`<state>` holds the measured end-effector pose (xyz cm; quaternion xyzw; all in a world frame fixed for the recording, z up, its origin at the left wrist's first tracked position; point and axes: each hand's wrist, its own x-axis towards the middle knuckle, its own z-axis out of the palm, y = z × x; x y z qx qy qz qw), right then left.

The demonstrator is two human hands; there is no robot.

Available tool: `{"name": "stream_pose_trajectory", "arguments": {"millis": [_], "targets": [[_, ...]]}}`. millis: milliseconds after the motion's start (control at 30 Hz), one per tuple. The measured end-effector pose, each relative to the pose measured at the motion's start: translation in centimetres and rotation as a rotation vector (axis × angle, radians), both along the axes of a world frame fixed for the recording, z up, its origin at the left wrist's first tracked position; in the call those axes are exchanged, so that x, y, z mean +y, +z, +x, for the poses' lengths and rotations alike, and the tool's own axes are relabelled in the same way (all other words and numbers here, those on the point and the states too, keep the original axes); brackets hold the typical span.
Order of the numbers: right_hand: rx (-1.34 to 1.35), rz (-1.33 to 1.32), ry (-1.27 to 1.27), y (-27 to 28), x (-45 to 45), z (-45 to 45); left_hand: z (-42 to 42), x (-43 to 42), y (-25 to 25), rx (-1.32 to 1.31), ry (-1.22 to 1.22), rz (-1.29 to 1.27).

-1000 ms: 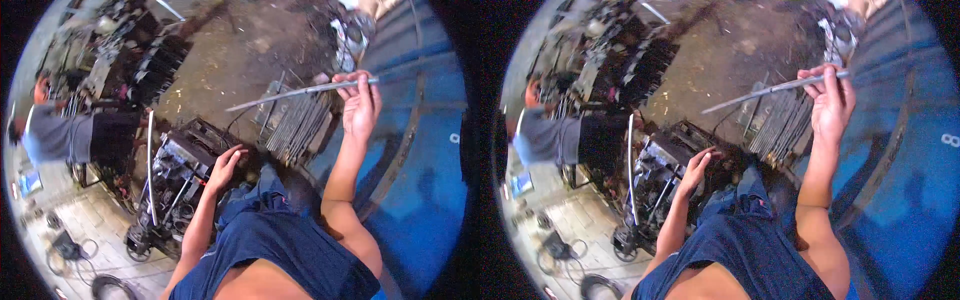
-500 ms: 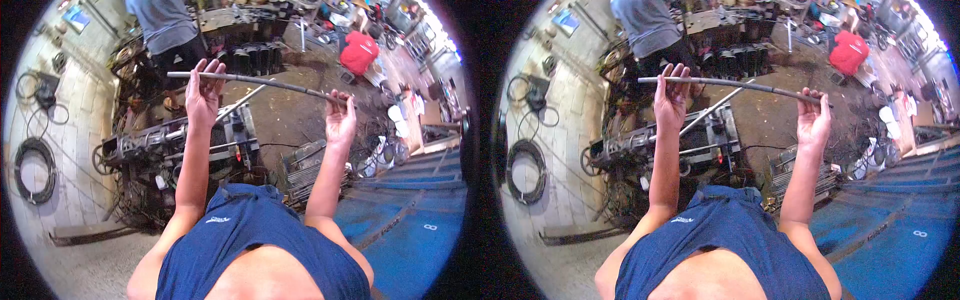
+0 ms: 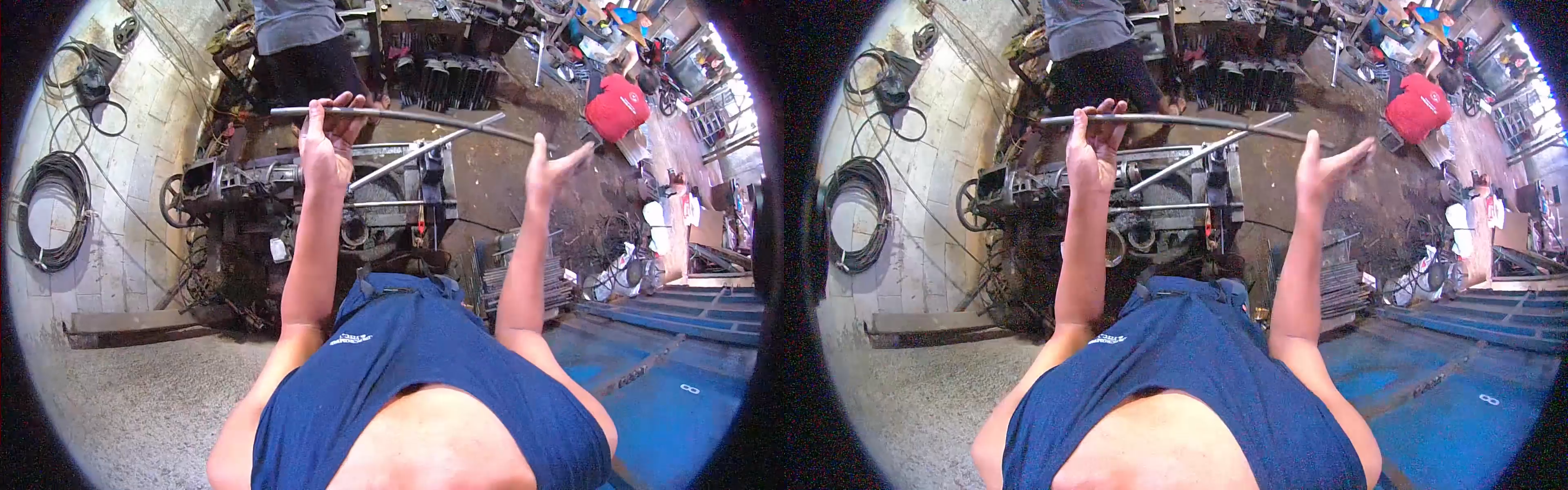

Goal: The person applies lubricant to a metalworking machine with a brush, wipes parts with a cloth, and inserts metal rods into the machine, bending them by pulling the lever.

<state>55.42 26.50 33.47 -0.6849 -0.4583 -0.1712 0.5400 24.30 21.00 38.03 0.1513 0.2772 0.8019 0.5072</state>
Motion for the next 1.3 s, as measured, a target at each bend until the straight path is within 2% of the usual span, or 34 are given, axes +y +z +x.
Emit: {"name": "stream_pose_trajectory", "arguments": {"millis": [67,100,133,200,267,300,333,400,467,533,600,633,700,767,833,867,900,967,1000,1067,1100,1200,1267,1300], "targets": [[-0.240,0.007,0.316,3.0,-3.2,-1.3,0.4,-0.9,-2.1,0.081,-0.022,-0.094],[-0.139,-0.178,0.630,3.9,-4.5,-1.8,1.5,-1.5,-2.9,0.137,-0.017,-0.114],[-0.137,-0.205,0.624,3.2,-5.3,-2.4,2.5,-1.8,-4.1,0.132,-0.042,-0.175],[-0.109,-0.656,1.224,1.6,-6.5,-2.6,4.9,-2.7,-6.2,0.193,-0.084,-0.230],[-0.293,-0.722,1.197,-2.2,-6.3,-1.7,7.7,-3.4,-8.4,0.139,-0.117,-0.286],[-0.079,-0.828,1.328,-3.6,-5.9,-0.5,8.9,-4.1,-9.4,0.126,-0.170,-0.304],[-0.075,-0.840,1.340,-5.5,-5.9,0.7,9.9,-4.5,-10.2,0.113,-0.218,-0.318],[0.154,-0.884,1.364,-9.1,-6.7,3.4,11.9,-4.6,-12.5,0.143,-0.282,-0.404],[0.351,-1.243,1.288,-10.5,-7.5,5.6,14.0,-5.0,-13.0,0.231,-0.335,-0.450],[0.356,-1.238,1.314,-12.2,-7.5,7.8,16.0,-4.6,-13.5,0.140,-0.353,-0.473],[0.335,-1.109,1.254,-13.7,-7.2,10.7,15.8,-3.7,-14.6,0.451,-0.512,-0.574],[0.346,-1.141,1.209,-14.0,-6.4,12.4,14.9,-3.4,-15.7,0.929,-0.500,-0.515],[0.273,-1.122,1.121,-15.9,-4.3,16.1,13.7,-2.3,-12.3,1.355,-0.256,-0.552],[0.182,-1.134,1.050,-18.0,-1.7,19.4,11.5,-0.3,-13.0,1.597,-0.066,-0.495],[0.019,-1.120,1.049,-19.9,1.3,21.4,9.9,2.3,-13.7,1.939,0.004,-0.479],[-0.016,-1.121,1.041,-20.4,2.6,21.7,9.6,3.5,-13.8,2.034,-0.045,-0.474],[-0.059,-1.081,1.041,-22.9,3.9,22.3,9.1,4.5,-15.0,2.086,0.004,-0.422],[-0.121,-1.083,1.039,-24.0,5.9,21.8,9.9,5.5,-16.2,2.203,0.165,-0.330],[-0.133,-1.083,1.062,-25.1,6.9,21.5,10.4,5.3,-16.6,2.219,0.143,-0.331],[-0.108,-1.073,1.082,-26.6,8.3,20.2,11.4,4.6,-17.3,2.149,-0.166,-0.165],[-0.107,-1.055,1.104,-27.2,8.7,19.4,12.5,4.1,-17.5,2.156,-0.229,-0.065],[-0.057,-1.057,1.125,-27.9,9.7,17.6,13.8,2.7,-20.2,1.954,-0.509,-0.393],[-0.032,-1.056,1.138,-28.9,10.2,17.1,12.8,2.6,-23.4,1.875,-0.564,-0.474],[-0.038,-1.061,1.140,-29.3,10.4,16.9,12.2,2.7,-25.2,1.643,-0.519,-0.612]]}}
